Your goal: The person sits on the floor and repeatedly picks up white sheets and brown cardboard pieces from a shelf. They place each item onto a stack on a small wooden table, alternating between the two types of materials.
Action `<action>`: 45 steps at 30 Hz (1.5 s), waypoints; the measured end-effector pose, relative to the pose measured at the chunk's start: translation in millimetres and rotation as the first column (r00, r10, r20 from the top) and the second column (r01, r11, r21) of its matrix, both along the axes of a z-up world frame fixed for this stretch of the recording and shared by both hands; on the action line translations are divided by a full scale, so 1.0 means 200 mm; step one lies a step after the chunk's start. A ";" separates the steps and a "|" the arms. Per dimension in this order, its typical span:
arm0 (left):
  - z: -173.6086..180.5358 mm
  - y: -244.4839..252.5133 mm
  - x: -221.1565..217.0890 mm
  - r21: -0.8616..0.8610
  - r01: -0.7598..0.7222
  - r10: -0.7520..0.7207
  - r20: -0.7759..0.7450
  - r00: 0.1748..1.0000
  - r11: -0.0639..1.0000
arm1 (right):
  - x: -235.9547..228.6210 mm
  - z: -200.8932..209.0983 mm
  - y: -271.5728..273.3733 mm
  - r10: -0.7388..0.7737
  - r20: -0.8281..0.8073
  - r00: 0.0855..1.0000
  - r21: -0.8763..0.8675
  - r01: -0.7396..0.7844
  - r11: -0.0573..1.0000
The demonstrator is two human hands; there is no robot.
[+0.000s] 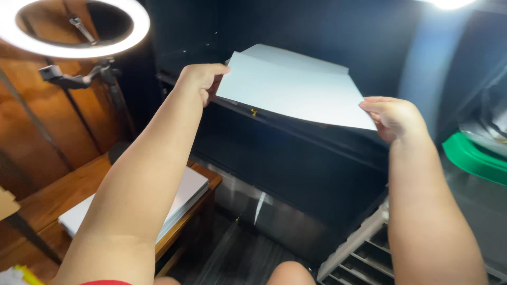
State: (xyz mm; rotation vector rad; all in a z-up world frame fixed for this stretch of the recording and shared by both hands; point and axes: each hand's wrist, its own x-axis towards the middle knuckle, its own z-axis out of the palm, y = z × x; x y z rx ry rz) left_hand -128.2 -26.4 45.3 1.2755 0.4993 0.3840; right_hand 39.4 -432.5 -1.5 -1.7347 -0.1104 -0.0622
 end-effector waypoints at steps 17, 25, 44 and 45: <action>-0.25 0.26 -1.17 0.017 -0.336 0.333 0.096 0.938 0.942 | -0.70 0.13 0.84 0.222 -0.050 0.974 -0.090 -0.226 0.970; -0.75 0.36 -1.48 0.020 -0.553 0.552 0.031 0.833 0.833 | -0.72 -0.16 1.38 0.460 -0.115 0.881 -0.279 -0.472 0.836; -1.69 0.57 -1.41 0.017 -0.787 0.781 -0.134 0.610 0.617 | -0.48 -1.14 2.13 0.487 -0.088 0.869 -0.455 -0.469 0.757; -1.71 0.57 -1.40 0.051 -0.790 0.785 -0.160 0.598 0.612 | -0.48 -1.16 2.14 0.478 -0.084 0.875 -0.447 -0.462 0.766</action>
